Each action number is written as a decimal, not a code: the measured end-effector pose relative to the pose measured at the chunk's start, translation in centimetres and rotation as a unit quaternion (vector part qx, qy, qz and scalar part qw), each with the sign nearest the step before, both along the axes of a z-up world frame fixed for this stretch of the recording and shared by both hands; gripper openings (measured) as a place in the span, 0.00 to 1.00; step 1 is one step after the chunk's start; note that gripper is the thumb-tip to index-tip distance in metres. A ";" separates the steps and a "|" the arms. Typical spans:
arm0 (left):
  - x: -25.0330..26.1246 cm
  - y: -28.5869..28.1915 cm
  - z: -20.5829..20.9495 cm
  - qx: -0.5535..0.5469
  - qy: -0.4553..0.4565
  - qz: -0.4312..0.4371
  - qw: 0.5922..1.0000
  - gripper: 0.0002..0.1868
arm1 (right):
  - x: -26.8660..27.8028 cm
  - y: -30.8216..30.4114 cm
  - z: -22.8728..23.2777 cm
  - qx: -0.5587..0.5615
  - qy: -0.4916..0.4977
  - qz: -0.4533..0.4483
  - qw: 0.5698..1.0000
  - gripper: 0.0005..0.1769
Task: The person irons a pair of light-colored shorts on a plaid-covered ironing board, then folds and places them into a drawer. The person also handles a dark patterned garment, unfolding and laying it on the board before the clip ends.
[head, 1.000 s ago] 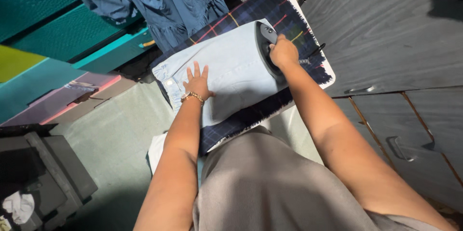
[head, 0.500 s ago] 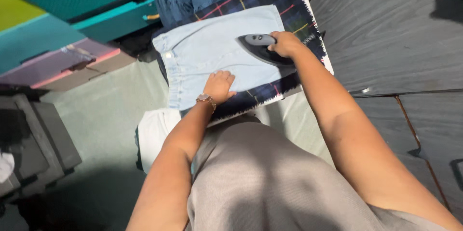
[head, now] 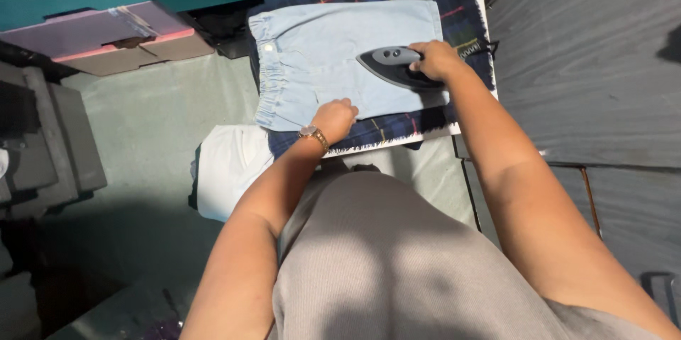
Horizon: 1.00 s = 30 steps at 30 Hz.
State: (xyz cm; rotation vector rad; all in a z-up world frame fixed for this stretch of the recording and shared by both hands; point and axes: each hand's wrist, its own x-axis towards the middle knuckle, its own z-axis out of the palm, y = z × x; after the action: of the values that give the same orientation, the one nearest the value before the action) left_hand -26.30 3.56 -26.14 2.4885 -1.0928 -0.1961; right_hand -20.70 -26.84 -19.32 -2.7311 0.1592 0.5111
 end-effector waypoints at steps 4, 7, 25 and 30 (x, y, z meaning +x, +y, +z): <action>-0.6 -0.1 0.5 0.019 -0.011 0.006 1.000 0.04 | 0.2 1.1 -1.5 0.003 -0.003 -0.006 1.000 0.30; -0.6 0.9 -0.6 0.024 0.048 0.053 0.997 0.08 | 0.3 2.6 -1.7 -0.010 -0.031 0.018 0.999 0.29; 11.6 11.4 -3.5 -0.076 0.230 0.571 0.784 0.38 | -0.7 -0.4 -3.6 -0.076 -0.099 0.030 0.992 0.29; 11.2 11.6 -5.8 -0.124 0.063 0.509 0.849 0.35 | -0.8 -0.1 -3.9 -0.043 -0.086 0.008 0.995 0.31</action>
State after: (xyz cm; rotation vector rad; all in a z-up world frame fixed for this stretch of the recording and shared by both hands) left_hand -15.09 15.20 -31.93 2.4090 0.3273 0.0975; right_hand -21.49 -26.95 -23.24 -2.8466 0.1192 0.2773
